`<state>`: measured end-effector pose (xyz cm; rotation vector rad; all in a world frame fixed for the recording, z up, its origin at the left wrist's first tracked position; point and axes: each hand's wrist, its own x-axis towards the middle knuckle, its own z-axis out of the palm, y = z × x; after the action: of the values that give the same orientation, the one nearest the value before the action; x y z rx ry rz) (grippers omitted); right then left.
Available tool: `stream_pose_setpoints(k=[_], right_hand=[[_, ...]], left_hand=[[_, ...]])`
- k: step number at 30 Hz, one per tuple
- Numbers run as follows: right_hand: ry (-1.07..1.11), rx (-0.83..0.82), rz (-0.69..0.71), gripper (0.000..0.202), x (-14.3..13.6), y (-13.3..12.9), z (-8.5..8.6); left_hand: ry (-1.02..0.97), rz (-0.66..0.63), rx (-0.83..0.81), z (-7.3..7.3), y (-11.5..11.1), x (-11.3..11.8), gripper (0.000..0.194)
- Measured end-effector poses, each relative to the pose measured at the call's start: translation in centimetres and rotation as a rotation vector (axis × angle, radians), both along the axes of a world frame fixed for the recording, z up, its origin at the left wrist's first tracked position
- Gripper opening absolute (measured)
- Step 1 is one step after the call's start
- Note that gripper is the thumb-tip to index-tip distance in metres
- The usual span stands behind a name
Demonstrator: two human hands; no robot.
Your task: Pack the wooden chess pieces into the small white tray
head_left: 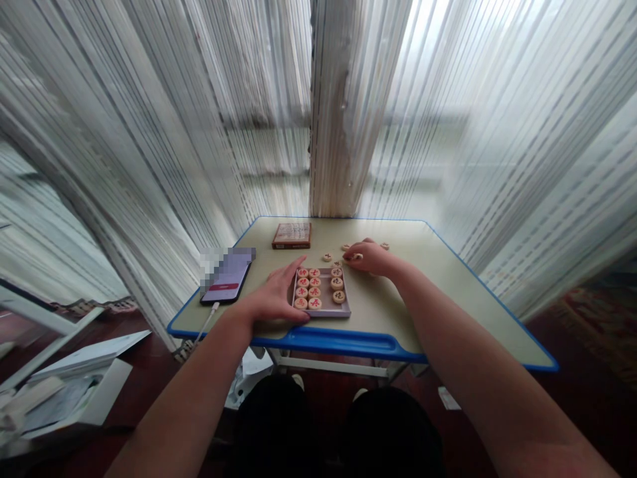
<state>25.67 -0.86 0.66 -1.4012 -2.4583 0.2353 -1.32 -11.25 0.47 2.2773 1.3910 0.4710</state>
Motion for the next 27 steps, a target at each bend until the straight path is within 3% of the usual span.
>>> stream_pose_setpoints(k=[6, 10, 14, 21, 27], right_hand=[[0.137, 0.019, -0.032, 0.021, -0.8, -1.8, 1.5], [0.236, -0.027, 0.251, 0.020, -2.6, -4.6, 3.0], [0.204, 0.032, 0.433, 0.011, -4.1, -5.9, 2.5], [0.156, 0.070, 0.395, 0.008, -4.9, -5.6, 1.0], [0.175, 0.039, 0.396, 0.011, -5.0, -5.9, 1.4]], left_hand=[[0.101, 0.151, 0.005, 0.2, 0.3, -1.6, 0.113], [0.101, 0.148, 0.024, 0.2, 0.4, -1.7, 0.113], [0.084, 0.144, 0.039, 0.2, 0.4, -1.5, 0.111], [0.065, 0.106, 0.061, -0.1, 0.7, -1.5, 0.107], [0.072, 0.095, 0.077, -0.5, 1.0, -1.7, 0.104]])
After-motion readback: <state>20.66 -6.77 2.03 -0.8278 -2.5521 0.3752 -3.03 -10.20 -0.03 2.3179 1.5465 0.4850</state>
